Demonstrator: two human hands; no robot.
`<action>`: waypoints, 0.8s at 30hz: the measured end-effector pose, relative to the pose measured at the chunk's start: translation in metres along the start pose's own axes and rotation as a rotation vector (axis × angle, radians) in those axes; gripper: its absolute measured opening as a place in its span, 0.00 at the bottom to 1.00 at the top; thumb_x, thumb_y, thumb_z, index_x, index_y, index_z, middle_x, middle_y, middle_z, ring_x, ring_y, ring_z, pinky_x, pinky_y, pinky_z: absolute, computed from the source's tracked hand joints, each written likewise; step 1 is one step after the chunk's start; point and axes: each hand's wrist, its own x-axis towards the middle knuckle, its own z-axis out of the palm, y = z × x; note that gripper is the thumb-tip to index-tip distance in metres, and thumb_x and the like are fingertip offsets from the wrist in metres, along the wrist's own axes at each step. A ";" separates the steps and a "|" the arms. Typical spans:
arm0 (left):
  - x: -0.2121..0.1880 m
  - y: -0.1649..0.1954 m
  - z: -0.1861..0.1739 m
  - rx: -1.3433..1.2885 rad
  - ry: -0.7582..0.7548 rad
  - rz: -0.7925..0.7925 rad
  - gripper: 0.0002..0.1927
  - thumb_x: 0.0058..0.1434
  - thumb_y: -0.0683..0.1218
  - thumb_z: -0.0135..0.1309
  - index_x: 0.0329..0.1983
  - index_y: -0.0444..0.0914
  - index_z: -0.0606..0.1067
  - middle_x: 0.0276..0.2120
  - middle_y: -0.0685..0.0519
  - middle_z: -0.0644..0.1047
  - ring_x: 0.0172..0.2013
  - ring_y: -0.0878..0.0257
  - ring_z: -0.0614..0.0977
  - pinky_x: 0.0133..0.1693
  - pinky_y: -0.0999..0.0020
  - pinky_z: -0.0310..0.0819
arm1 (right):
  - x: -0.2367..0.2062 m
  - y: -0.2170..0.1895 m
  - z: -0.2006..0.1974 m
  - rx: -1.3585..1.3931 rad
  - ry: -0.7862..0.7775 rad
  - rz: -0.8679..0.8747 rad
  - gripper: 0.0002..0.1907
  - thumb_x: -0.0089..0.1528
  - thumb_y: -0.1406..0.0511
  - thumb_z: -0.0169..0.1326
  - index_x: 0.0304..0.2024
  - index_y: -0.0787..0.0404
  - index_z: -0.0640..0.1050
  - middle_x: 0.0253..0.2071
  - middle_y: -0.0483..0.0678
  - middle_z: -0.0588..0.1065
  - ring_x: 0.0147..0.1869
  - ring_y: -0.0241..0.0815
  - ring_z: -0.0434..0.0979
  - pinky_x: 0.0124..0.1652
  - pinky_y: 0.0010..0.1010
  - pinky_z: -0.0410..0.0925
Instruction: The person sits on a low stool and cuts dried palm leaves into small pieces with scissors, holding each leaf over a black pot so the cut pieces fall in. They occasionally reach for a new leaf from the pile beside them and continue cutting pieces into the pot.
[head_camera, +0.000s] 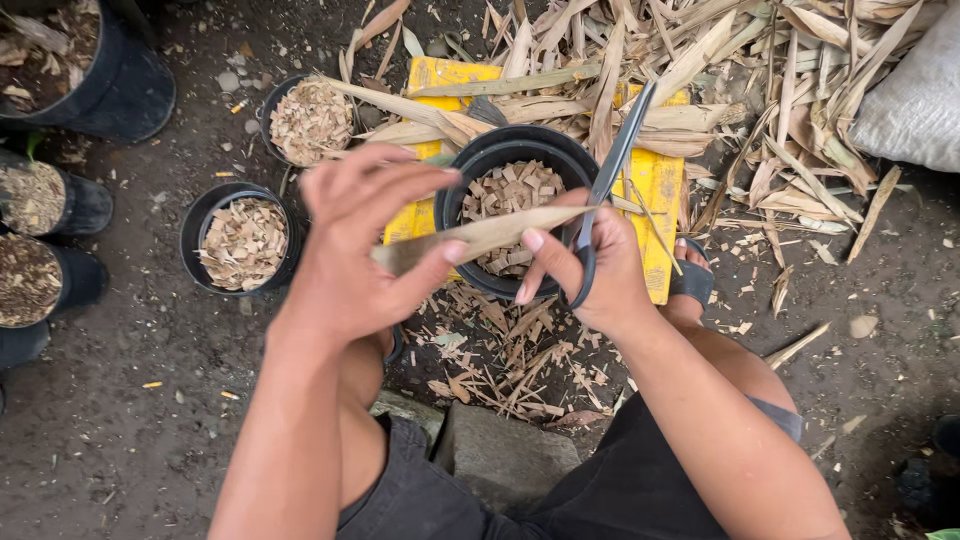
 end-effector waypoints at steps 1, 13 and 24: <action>0.003 0.003 0.003 -0.101 -0.034 -0.008 0.20 0.60 0.50 0.66 0.54 0.39 0.80 0.51 0.51 0.81 0.59 0.56 0.77 0.62 0.56 0.61 | -0.001 0.001 0.001 -0.003 -0.018 0.007 0.06 0.68 0.72 0.55 0.46 0.68 0.72 0.38 0.51 0.78 0.30 0.38 0.82 0.29 0.26 0.77; 0.011 -0.007 0.032 -0.783 -0.347 -0.494 0.07 0.64 0.42 0.61 0.43 0.36 0.79 0.34 0.57 0.82 0.35 0.73 0.82 0.37 0.74 0.77 | -0.024 -0.004 -0.008 0.001 -0.027 0.104 0.11 0.70 0.64 0.50 0.49 0.67 0.72 0.43 0.52 0.78 0.29 0.40 0.83 0.33 0.28 0.78; 0.011 -0.028 0.027 -0.766 -0.406 -0.675 0.09 0.62 0.43 0.60 0.44 0.35 0.82 0.31 0.59 0.81 0.27 0.76 0.78 0.27 0.77 0.74 | -0.066 0.007 0.002 0.058 -0.381 0.358 0.19 0.72 0.55 0.47 0.42 0.66 0.73 0.34 0.47 0.73 0.31 0.41 0.84 0.35 0.28 0.77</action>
